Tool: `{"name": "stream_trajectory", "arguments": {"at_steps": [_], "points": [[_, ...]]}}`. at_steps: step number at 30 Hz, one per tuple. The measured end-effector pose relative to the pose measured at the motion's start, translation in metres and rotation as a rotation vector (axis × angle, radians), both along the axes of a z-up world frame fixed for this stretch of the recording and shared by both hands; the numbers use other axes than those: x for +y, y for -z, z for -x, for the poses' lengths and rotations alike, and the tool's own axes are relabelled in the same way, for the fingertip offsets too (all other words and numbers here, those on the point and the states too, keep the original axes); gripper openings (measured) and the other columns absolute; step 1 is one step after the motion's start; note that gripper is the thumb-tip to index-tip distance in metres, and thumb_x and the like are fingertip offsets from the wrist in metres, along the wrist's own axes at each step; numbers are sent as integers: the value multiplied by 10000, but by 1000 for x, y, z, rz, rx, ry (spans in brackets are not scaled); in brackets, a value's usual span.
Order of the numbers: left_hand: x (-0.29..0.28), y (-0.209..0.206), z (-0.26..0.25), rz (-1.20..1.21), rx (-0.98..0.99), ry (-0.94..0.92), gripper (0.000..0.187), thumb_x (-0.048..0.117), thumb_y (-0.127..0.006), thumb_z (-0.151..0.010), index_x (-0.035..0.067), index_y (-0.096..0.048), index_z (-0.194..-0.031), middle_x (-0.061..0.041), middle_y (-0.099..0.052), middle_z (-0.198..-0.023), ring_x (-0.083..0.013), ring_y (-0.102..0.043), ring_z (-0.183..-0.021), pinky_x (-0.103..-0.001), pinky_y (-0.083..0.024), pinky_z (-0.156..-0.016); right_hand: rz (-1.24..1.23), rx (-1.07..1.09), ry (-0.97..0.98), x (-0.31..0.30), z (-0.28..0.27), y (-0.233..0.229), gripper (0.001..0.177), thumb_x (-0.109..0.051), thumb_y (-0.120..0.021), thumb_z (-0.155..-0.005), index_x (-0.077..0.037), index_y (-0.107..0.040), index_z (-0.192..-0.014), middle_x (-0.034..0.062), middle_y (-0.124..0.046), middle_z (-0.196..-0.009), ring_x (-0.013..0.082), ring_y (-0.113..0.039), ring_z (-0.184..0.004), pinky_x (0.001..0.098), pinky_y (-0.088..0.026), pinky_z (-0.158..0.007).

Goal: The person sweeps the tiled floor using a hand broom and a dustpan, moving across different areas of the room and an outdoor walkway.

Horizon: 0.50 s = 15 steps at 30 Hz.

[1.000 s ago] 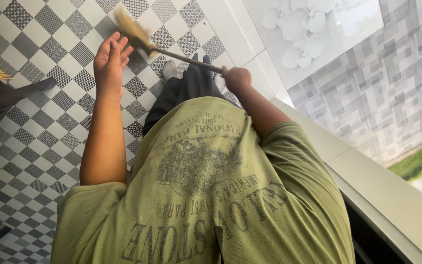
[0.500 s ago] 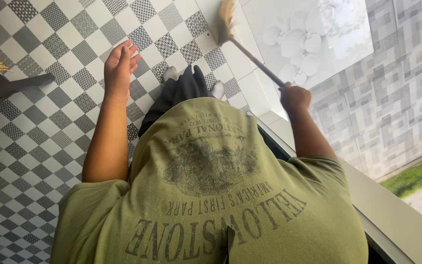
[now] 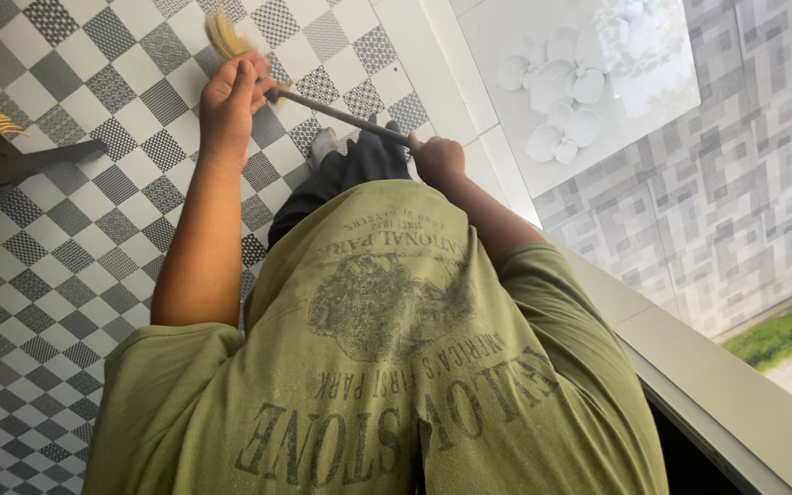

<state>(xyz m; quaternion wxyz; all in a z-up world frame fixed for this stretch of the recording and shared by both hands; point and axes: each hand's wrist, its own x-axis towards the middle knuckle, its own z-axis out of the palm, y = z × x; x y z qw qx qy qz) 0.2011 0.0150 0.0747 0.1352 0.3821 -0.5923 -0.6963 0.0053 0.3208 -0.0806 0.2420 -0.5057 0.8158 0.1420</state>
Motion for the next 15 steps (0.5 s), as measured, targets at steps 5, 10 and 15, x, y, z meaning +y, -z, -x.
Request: {"name": "stream_trajectory", "arguments": {"at_steps": [5,10,15], "points": [[-18,1,-14,-17,26,-43,653,505,-503,-1033,-7,-489,-1438,-203,-582,-1446,-319,-619,-1296,-425,-469,-1077,-198,5,236,32,35,3,389,-369,-346,-1107,-229,-709,-1102,79,-736,-923,312,-719,-830,467,-544,-684],[-28,-7,-26,-169,63,-127,670,525,-460,-1028,4,-468,-1449,-183,-579,-1458,-298,-603,-1331,-411,-465,-1120,-225,120,545,80,90,-58,421,-464,-588,-949,-81,-698,-1086,156,-733,-962,335,-708,-910,456,-553,-721],[-44,-20,-32,-183,72,-148,673,531,-431,-1026,10,-474,-1449,-172,-596,-1441,-299,-611,-1326,-417,-473,-1130,-218,142,615,43,79,-102,437,-448,-565,-1012,-56,-758,-1001,184,-739,-962,366,-713,-926,463,-555,-766]]}}
